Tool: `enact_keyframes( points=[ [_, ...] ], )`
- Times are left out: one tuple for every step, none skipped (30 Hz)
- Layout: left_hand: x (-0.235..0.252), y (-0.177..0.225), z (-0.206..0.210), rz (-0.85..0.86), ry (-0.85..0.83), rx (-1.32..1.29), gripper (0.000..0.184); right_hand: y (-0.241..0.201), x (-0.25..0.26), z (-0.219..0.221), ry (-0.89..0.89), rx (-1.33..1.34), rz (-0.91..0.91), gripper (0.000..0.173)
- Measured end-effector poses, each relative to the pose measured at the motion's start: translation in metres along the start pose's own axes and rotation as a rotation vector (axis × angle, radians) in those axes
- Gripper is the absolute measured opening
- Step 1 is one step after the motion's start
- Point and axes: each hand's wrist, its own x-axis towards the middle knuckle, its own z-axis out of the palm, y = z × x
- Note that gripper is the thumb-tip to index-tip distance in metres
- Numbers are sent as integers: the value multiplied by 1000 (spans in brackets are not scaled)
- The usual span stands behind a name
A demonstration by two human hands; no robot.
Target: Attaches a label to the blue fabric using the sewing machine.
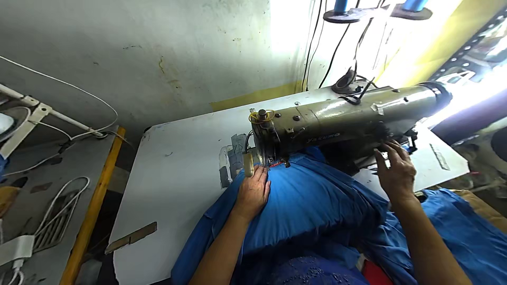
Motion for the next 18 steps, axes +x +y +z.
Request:
enact_keyframes(
  points=[
    [-1, 0, 1, 0, 6, -3, 45, 2, -3, -1, -35, -2, 0, 45],
    [-2, -1, 0, -2, 5, -6, 45, 3, -11, 0, -85, -4, 9, 45],
    [-3, -1, 1, -1, 14, -6, 45, 5, -19, 3, -126, -8, 17, 47],
    [-3, -1, 1, 2, 24, -9, 45, 8, -26, 7, -139, -8, 11, 49],
    [-2, -1, 1, 4, 34, -12, 44, 11, -30, 11, -138, -6, -1, 51],
    [-2, -1, 0, 2, 35, -17, 43, 13, -32, 14, -132, -2, -8, 52],
    [-3, 0, 0, 1, 33, -20, 43, 14, -33, 14, -128, -1, -9, 52],
    [-3, 0, -1, 5, 35, -17, 42, 13, -34, 14, -126, -2, -6, 52],
    [-3, 0, -1, 13, 49, -13, 40, 12, -33, 14, -124, -2, -2, 53],
    [-3, 0, 0, 22, 66, -9, 39, 11, -33, 14, -119, 1, -1, 53],
    [-3, 0, 1, 30, 80, -5, 38, 11, -32, 14, -115, 1, -2, 53],
    [-4, 2, 1, 35, 85, -2, 37, 12, -32, 14, -113, -1, -3, 52],
    [-6, 3, 0, 36, 83, 0, 37, 12, -33, 14, -114, -2, -4, 52],
    [-6, 4, -1, 42, 85, 2, 36, 13, -32, 14, -110, -2, -8, 52],
    [-7, 5, -1, 56, 101, 7, 35, 13, -32, 14, -108, 0, -11, 52],
    [-7, 5, 0, 71, 121, 16, 34, 13, -33, 14, -106, 1, -12, 51],
    [-8, 5, 0, 81, 134, 27, 33, 13, -33, 14, -101, 0, -17, 51],
    [-9, 5, 1, 88, 143, 35, 32, 13, -33, 14, -92, -2, -24, 51]
  ],
)
